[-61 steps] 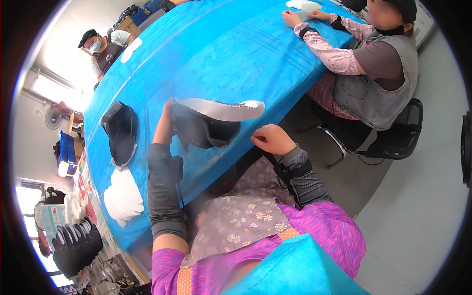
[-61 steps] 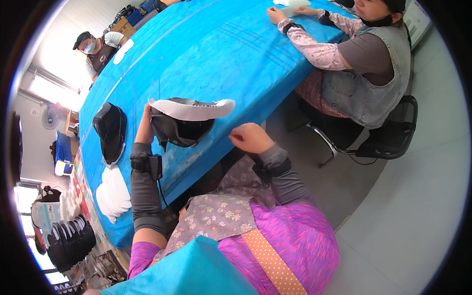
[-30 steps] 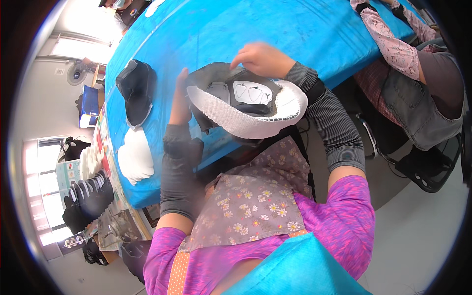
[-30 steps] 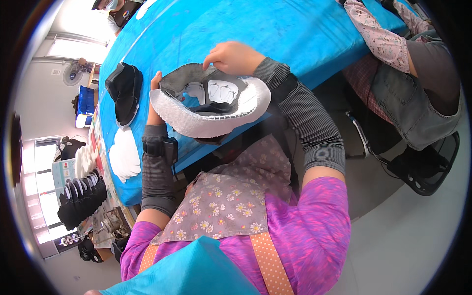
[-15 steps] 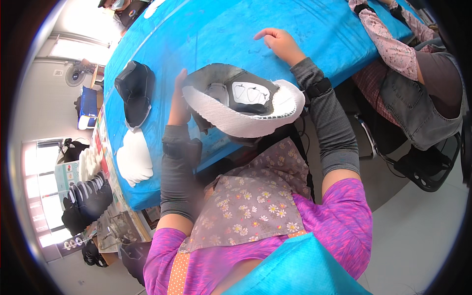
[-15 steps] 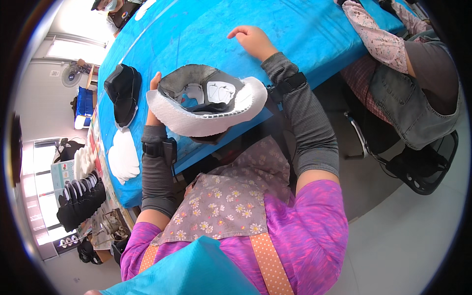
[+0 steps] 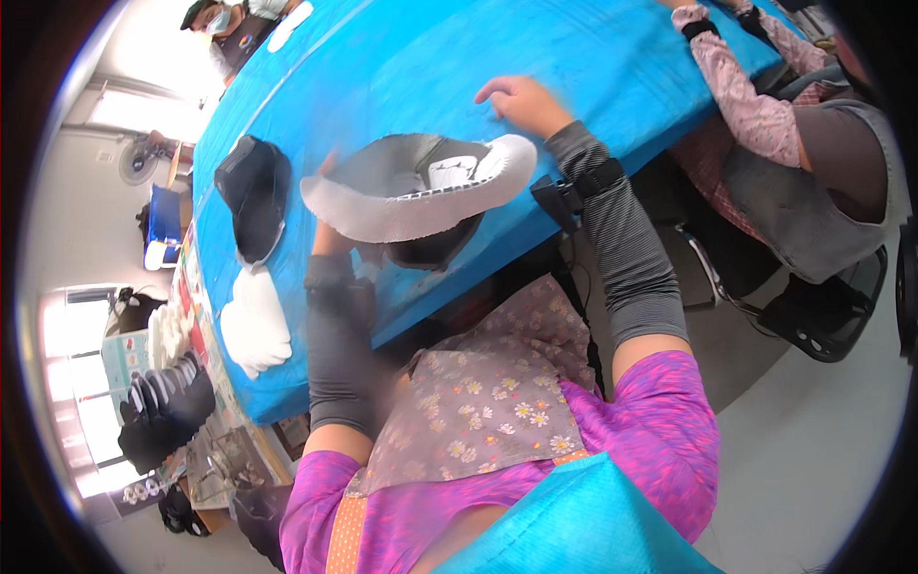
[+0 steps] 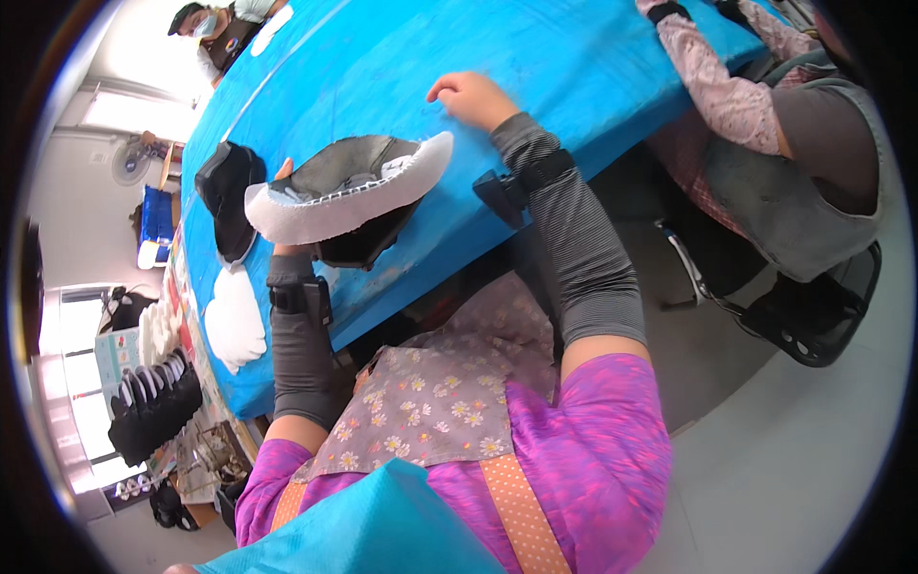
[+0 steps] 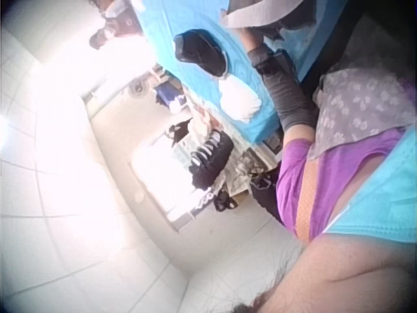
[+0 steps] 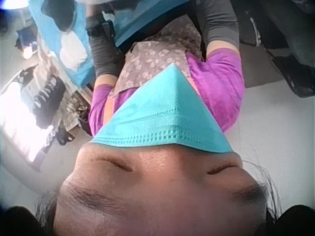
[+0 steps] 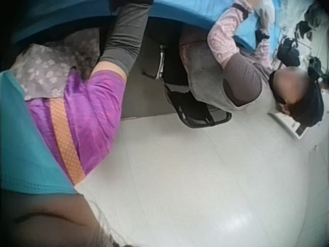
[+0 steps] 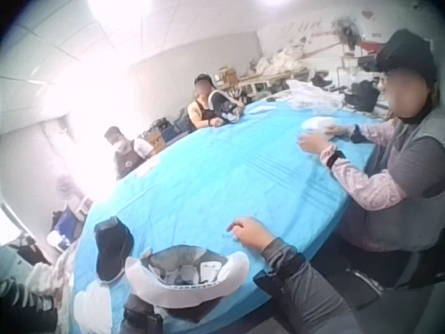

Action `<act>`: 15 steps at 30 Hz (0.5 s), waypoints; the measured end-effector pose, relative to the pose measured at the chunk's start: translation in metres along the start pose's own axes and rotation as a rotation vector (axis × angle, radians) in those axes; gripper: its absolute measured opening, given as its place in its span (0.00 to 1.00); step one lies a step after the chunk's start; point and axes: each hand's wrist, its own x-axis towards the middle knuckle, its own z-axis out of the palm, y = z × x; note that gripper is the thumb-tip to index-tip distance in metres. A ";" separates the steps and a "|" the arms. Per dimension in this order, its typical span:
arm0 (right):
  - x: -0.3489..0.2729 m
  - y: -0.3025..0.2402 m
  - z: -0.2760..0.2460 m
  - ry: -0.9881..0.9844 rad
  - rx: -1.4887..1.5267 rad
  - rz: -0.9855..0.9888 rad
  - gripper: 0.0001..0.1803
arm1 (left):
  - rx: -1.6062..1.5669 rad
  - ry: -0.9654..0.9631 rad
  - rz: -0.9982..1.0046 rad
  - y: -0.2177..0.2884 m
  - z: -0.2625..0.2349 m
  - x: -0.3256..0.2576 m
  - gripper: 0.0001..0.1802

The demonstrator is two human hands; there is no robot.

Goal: Inspecting and handling the inner components and lining of a shoe upper at a manufacturing table.

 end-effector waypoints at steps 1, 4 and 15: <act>-0.002 0.001 -0.001 0.017 -0.021 0.004 0.16 | 0.089 0.056 0.037 -0.003 -0.009 0.008 0.30; 0.001 -0.005 0.008 0.026 -0.006 -0.021 0.16 | 0.636 -0.086 0.184 -0.005 -0.046 0.013 0.30; -0.006 0.008 -0.008 0.038 -0.079 -0.008 0.16 | -0.028 -0.391 -0.241 0.002 0.043 -0.016 0.33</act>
